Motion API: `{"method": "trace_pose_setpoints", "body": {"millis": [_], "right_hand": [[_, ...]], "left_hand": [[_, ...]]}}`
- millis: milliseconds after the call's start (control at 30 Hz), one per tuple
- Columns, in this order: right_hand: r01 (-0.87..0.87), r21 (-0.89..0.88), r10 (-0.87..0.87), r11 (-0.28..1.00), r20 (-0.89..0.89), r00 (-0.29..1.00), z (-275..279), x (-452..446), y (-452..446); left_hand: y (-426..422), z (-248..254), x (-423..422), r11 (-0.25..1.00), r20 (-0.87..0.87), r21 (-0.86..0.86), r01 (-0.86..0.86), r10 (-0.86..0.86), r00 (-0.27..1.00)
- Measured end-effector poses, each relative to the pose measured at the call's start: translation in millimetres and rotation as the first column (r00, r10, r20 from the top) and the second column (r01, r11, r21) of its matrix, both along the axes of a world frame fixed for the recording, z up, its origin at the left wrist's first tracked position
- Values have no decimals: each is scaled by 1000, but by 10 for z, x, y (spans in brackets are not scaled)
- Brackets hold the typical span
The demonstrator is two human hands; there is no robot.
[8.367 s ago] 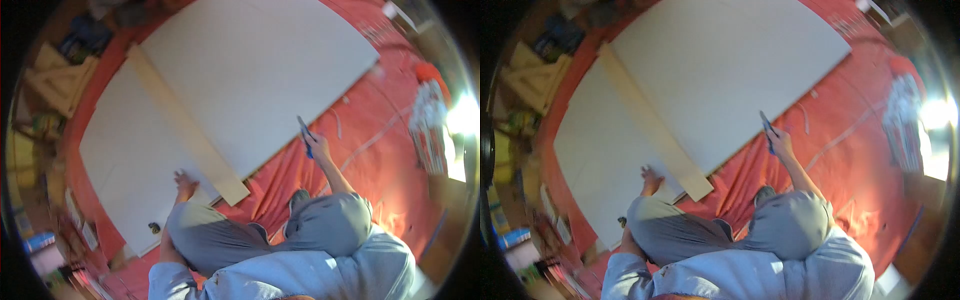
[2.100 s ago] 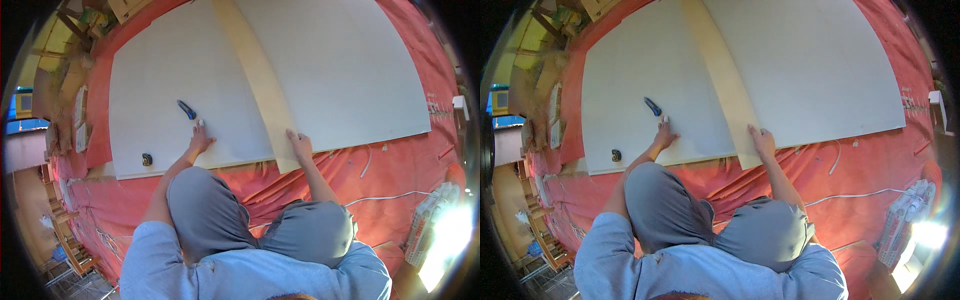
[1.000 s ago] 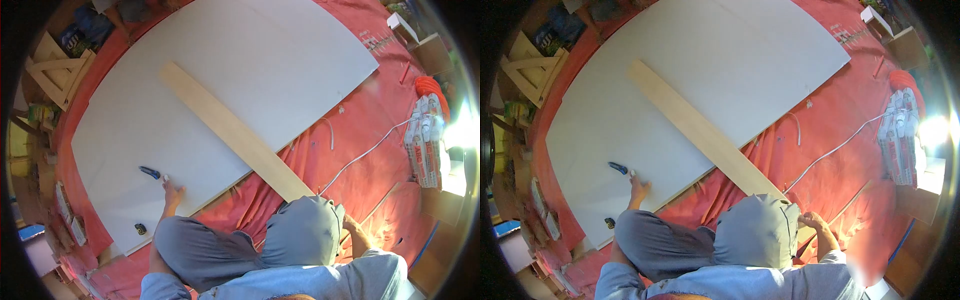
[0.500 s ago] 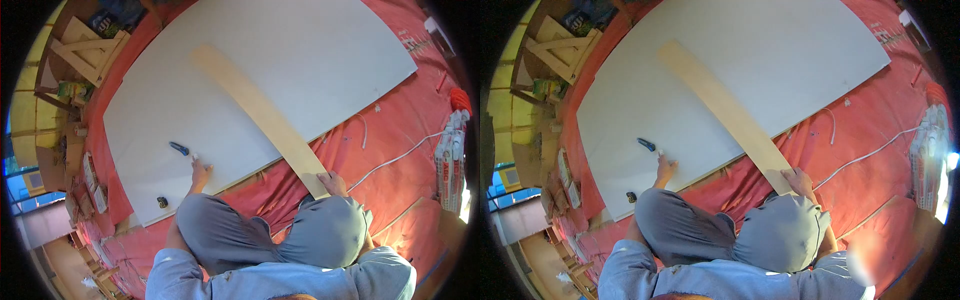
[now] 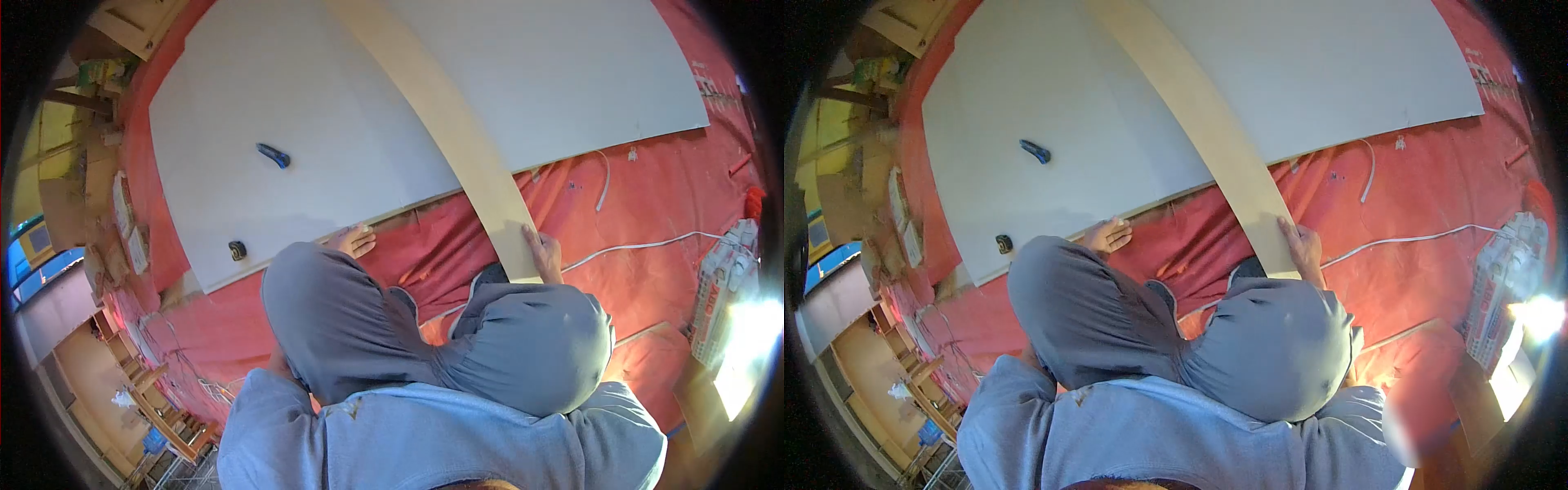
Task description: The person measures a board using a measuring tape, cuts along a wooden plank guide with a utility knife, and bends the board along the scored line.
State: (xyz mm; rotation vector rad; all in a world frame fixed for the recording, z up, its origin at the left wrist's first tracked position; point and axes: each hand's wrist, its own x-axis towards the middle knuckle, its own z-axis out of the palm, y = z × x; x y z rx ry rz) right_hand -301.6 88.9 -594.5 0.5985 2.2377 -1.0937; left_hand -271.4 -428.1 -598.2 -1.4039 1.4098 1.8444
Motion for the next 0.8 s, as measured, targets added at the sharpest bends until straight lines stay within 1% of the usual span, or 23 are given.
{"method": "trace_pose_setpoints", "body": {"millis": [33, 67, 100, 167, 233, 267, 300, 333, 400, 433, 500, 533, 600, 633, 667, 700, 767, 800], "right_hand": [[23, 2, -23, 1000, -11, 1000, -26, 17, 17], [45, 1, -45, 999, -25, 999, -59, 37, 18], [65, -39, -67, 997, -42, 997, -136, 70, 61], [67, -35, -68, 997, -31, 997, -154, 109, 107], [67, -27, -68, 997, -21, 997, -99, 119, 120], [94, -29, -95, 995, -38, 995, -22, 103, 92], [120, -31, -121, 992, -56, 991, 58, 102, 73], [116, -23, -117, 993, -48, 992, 56, 145, 113], [89, 37, -87, 995, -69, 994, -31, 216, 223], [90, 40, -87, 995, -67, 994, -59, 268, 258], [184, -17, -185, 983, -72, 980, -71, 431, 339], [183, -14, -184, 983, -69, 980, 2, 466, 350], [234, -47, -235, 971, -18, 972, 199, 487, 358], [240, -44, -241, 970, -23, 970, 250, 491, 353], [282, -73, -284, 957, -18, 959, 288, 496, 349], [323, -101, -325, 941, -10, 946, 329, 507, 346], [328, -97, -333, 940, -37, 942, 163, 600, 427], [329, -87, -334, 940, -47, 941, -65, 718, 547]], "left_hand": [[65, -34, 49, 986, -34, 153, -71, 77, 996], [103, -61, 67, 944, -61, 301, -135, 161, 985], [123, -103, 35, 942, -51, 304, -144, 167, 985], [133, -183, -8, 901, -145, 349, -257, 323, 935], [116, -206, -29, 893, -125, 359, -272, 334, 934], [129, -180, -55, 888, -119, 368, -276, 340, 933], [169, -162, -77, 855, -63, 352, -382, 429, 901], [240, -110, -91, 850, -51, 354, -389, 433, 900], [339, -62, -155, 815, -42, 284, -506, 538, 842], [329, -96, -164, 814, -39, 286, -506, 537, 842], [305, -131, -145, 828, -86, 251, -501, 535, 840], [282, -137, -142, 827, -82, 251, -503, 536, 840], [197, -162, -186, 791, -77, 236, -565, 595, 800], [114, -189, -232, 791, -65, 229, -567, 594, 802], [51, -190, -282, 795, -71, 237, -559, 588, 806], [-5, -190, -304, 800, -107, 231, -554, 587, 802], [-47, -156, -380, 809, -186, 202, -552, 585, 789], [-95, -193, -374, 810, -202, 207, -548, 584, 787]]}}
